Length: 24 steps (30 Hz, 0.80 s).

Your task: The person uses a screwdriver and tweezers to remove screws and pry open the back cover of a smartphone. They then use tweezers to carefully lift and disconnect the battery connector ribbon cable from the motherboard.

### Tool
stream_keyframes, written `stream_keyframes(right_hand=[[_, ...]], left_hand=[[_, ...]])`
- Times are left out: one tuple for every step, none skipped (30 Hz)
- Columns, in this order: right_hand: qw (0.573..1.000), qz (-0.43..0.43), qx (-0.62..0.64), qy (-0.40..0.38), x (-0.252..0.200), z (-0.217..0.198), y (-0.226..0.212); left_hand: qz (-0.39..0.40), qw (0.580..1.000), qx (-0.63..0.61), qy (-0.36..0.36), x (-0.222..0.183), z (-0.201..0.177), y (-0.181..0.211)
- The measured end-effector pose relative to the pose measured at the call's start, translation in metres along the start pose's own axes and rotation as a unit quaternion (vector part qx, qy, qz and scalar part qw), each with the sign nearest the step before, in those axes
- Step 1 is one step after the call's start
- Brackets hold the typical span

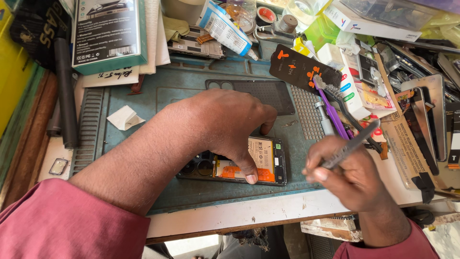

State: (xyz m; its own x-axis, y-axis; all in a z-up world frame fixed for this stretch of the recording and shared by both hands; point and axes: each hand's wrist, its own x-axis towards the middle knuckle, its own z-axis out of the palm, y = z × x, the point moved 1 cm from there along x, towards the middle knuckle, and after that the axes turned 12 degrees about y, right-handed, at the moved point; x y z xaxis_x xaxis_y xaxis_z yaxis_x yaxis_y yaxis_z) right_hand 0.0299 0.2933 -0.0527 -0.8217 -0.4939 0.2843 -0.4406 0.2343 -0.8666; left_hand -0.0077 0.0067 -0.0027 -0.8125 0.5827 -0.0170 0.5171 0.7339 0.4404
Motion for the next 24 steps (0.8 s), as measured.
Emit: stream_keyframes(right_hand=[[0.999, -0.025, -0.021, -0.024, 0.004, -0.004, -0.002], [0.997, -0.051, -0.041, -0.048, 0.008, -0.006, -0.003], [0.992, -0.076, -0.070, -0.070, 0.012, -0.006, -0.006], [0.986, -0.100, -0.099, -0.091, 0.016, -0.006, -0.010], [0.978, -0.123, -0.128, -0.111, 0.019, -0.005, -0.014], [0.974, -0.123, -0.150, -0.117, 0.021, -0.003, -0.016], [0.970, -0.124, -0.172, -0.122, 0.024, 0.000, -0.019], [0.965, -0.125, -0.194, -0.128, 0.026, 0.002, -0.021], [0.966, -0.124, -0.186, -0.133, 0.026, 0.005, -0.023], [0.967, -0.122, -0.179, -0.137, 0.026, 0.007, -0.025], [0.967, -0.121, -0.171, -0.142, 0.026, 0.008, -0.026], [0.969, -0.131, -0.152, -0.146, 0.026, 0.008, -0.026], [0.970, -0.140, -0.133, -0.150, 0.026, 0.006, -0.026], [0.970, -0.148, -0.113, -0.153, 0.025, 0.004, -0.026], [0.974, -0.143, -0.118, -0.133, 0.023, 0.002, -0.023], [0.976, -0.137, -0.123, -0.112, 0.022, 0.001, -0.019], [0.979, -0.133, -0.127, -0.091, 0.020, -0.001, -0.015], [0.981, -0.125, -0.129, -0.075, 0.018, -0.003, -0.012], [0.983, -0.118, -0.132, -0.059, 0.015, -0.005, -0.008], [0.984, -0.110, -0.134, -0.043, 0.013, -0.008, -0.006], [0.986, -0.102, -0.130, -0.031, 0.012, -0.009, -0.002], [0.987, -0.093, -0.126, -0.018, 0.013, -0.011, 0.001], [0.989, -0.085, -0.121, -0.006, 0.012, -0.011, 0.003], [0.994, -0.071, -0.077, 0.002, 0.012, -0.012, 0.003]], left_hand=[[0.005, 1.000, -0.001, 0.003, -0.001, 0.000, 0.000], [0.010, 1.000, -0.002, 0.007, -0.001, 0.000, 0.000], [0.015, 1.000, -0.003, 0.009, 0.000, 0.000, 0.000], [0.011, 1.000, 0.000, 0.008, -0.001, 0.000, -0.001], [0.009, 1.000, 0.001, 0.005, -0.001, 0.000, -0.001], [0.006, 1.000, 0.002, 0.003, 0.000, 0.000, 0.000], [0.003, 1.000, 0.003, 0.002, 0.000, 0.000, 0.000], [0.000, 1.000, 0.004, 0.000, 0.000, 0.000, 0.000], [-0.005, 1.000, 0.004, 0.000, 0.000, 0.000, 0.001], [0.000, 1.000, 0.004, 0.001, 0.000, 0.000, 0.001], [0.004, 1.000, 0.004, 0.002, 0.000, 0.000, 0.001], [0.008, 1.000, 0.004, 0.004, -0.001, -0.001, 0.001], [0.003, 1.000, 0.006, 0.001, -0.001, -0.001, 0.001], [-0.002, 1.000, 0.008, -0.002, -0.001, -0.001, 0.001], [-0.006, 1.000, 0.010, -0.006, -0.001, 0.000, 0.001], [-0.004, 1.000, 0.008, -0.003, -0.001, 0.000, 0.001], [-0.002, 1.000, 0.006, -0.001, -0.001, 0.000, 0.001], [0.000, 1.000, 0.005, 0.001, -0.001, -0.001, 0.001], [0.002, 1.000, 0.006, 0.001, -0.001, -0.001, 0.001], [0.003, 1.000, 0.006, 0.002, -0.002, -0.002, 0.002], [0.005, 1.000, 0.008, 0.002, -0.002, -0.003, 0.003], [0.010, 1.000, 0.011, 0.004, -0.004, -0.005, 0.004], [0.016, 1.000, 0.014, 0.006, -0.006, -0.006, 0.004], [0.021, 1.000, 0.017, 0.008, -0.008, -0.007, 0.004]])
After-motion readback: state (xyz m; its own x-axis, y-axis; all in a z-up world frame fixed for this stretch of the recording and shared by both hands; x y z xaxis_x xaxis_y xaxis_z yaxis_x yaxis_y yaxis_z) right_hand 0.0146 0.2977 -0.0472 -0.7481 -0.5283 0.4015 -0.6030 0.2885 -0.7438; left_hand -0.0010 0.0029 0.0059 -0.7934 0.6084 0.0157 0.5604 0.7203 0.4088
